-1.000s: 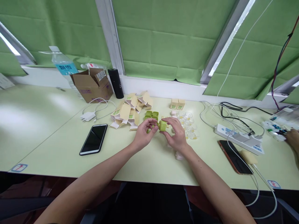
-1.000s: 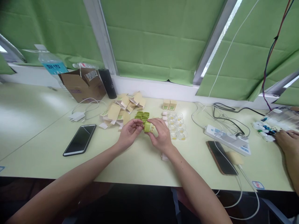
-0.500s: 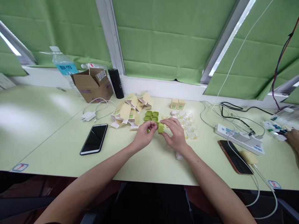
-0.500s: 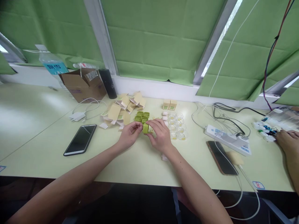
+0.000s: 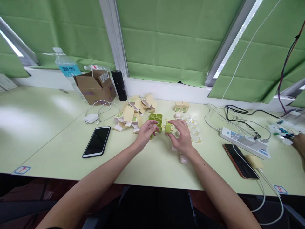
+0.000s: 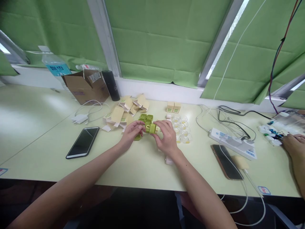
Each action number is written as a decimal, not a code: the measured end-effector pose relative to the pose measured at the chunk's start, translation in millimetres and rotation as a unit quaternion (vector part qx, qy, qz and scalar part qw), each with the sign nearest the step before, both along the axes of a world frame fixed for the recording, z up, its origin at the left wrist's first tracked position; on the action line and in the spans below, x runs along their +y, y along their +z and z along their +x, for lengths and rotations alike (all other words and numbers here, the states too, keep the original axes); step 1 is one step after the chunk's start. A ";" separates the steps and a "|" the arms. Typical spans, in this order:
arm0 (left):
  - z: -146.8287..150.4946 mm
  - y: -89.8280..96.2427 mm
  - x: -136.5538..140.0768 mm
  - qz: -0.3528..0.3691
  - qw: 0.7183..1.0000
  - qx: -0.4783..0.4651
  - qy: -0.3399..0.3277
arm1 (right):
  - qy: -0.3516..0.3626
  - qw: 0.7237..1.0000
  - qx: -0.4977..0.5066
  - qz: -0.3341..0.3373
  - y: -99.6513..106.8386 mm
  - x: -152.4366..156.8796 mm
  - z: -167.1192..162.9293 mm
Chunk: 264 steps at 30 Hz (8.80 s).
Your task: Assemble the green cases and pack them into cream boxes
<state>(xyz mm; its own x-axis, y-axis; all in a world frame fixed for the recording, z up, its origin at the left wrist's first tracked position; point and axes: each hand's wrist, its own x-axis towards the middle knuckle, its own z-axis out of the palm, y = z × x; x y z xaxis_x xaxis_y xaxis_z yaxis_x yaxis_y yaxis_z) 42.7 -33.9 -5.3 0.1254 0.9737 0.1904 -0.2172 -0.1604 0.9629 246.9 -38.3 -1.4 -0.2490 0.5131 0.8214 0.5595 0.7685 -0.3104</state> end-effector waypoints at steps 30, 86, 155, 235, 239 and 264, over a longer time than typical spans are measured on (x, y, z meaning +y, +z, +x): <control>4.4 8.6 -15.1 -0.081 0.940 -0.210 -0.258 | 0.000 0.986 -0.056 0.158 6.0 -9.7 -11.5; 0.0 3.3 -3.2 -0.077 0.951 -0.247 -0.168 | -0.127 0.959 -0.242 -0.080 6.8 -111.8 61.0; 5.6 -1.1 -4.6 0.106 0.994 -0.001 0.028 | 0.152 0.811 0.352 -0.441 23.9 -4.8 -27.5; 7.7 -2.4 -9.5 0.182 0.981 0.062 0.036 | 0.142 0.792 0.365 -0.468 21.5 -8.6 -26.7; 5.8 0.1 -10.2 0.179 0.980 0.075 0.033 | 0.147 0.784 0.368 -0.478 20.6 -8.3 -26.0; 3.7 3.5 -9.2 0.164 0.983 0.081 0.011 | 0.169 0.781 0.371 -0.473 26.2 -10.3 -23.8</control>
<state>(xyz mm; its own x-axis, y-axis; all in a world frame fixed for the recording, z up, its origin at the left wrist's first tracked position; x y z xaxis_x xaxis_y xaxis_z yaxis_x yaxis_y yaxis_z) 46.4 -43.0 -1.8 0.1598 0.8664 0.4731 -0.0588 -0.4701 0.8807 223.1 -48.6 24.8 -0.1373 0.9858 0.0964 -0.2284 0.0632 -0.9715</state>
